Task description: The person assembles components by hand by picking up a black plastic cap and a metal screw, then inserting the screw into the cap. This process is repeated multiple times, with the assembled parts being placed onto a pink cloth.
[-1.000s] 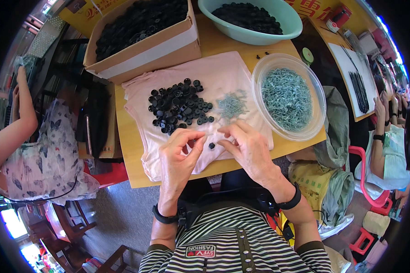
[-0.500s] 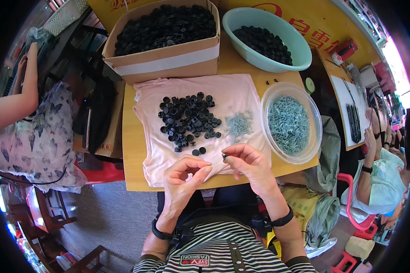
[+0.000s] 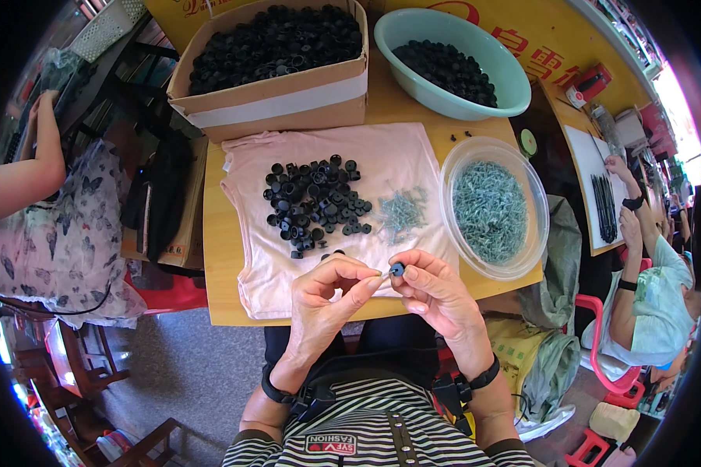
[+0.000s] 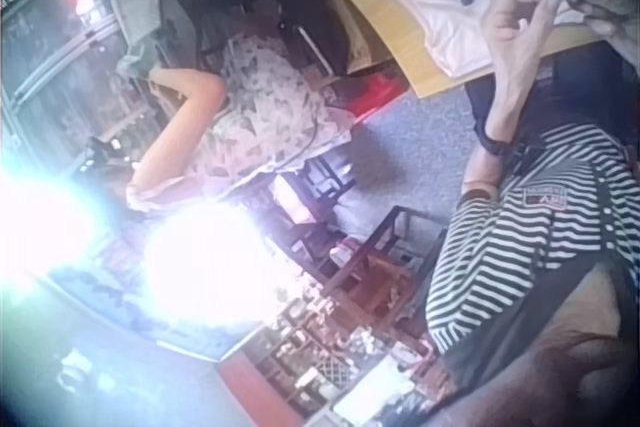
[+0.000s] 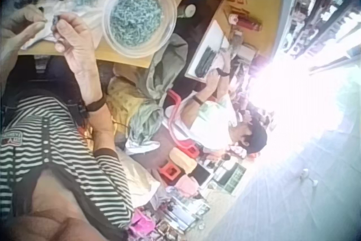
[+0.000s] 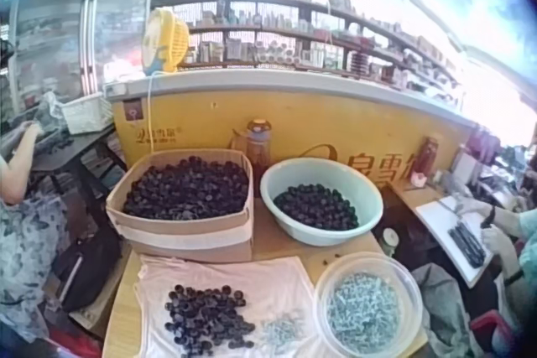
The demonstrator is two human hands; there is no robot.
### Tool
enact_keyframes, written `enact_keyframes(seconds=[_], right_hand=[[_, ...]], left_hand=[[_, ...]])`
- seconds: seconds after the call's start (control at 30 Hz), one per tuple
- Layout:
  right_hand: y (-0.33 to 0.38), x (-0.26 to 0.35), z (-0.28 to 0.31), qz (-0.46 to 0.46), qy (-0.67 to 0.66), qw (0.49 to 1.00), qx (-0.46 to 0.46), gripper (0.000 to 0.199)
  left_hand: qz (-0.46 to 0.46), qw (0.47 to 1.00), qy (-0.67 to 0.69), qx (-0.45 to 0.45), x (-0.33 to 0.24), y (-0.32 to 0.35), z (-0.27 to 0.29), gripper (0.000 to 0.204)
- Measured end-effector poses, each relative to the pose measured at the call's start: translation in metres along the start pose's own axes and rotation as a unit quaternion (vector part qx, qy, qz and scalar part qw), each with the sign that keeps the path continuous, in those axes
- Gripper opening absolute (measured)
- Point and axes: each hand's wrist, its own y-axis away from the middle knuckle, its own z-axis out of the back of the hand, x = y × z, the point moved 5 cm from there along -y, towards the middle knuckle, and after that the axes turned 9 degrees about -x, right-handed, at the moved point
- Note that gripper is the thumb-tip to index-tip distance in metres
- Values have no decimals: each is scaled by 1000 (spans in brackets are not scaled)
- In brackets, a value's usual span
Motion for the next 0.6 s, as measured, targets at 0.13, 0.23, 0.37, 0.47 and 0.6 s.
enact_keyframes(seconds=[0.13,0.23,0.37,0.47,0.6], right_hand=[[1,0,-1,19,26,999,3,24],[3,4,-1,93,123,988,-11,22],[9,7,-3,154,212,965,-31,20],[10,6,0,130,173,976,-18,20],[6,0,3,129,165,978,-12,20]], left_hand=[[-44,996,-78,2,-6,1,2,9],[-171,961,-218,-14,-23,5,-2,13],[-337,886,-317,-31,-31,12,-11,20],[-356,876,-325,-22,-29,15,-15,21],[-271,920,-283,-22,-27,11,-13,18]])
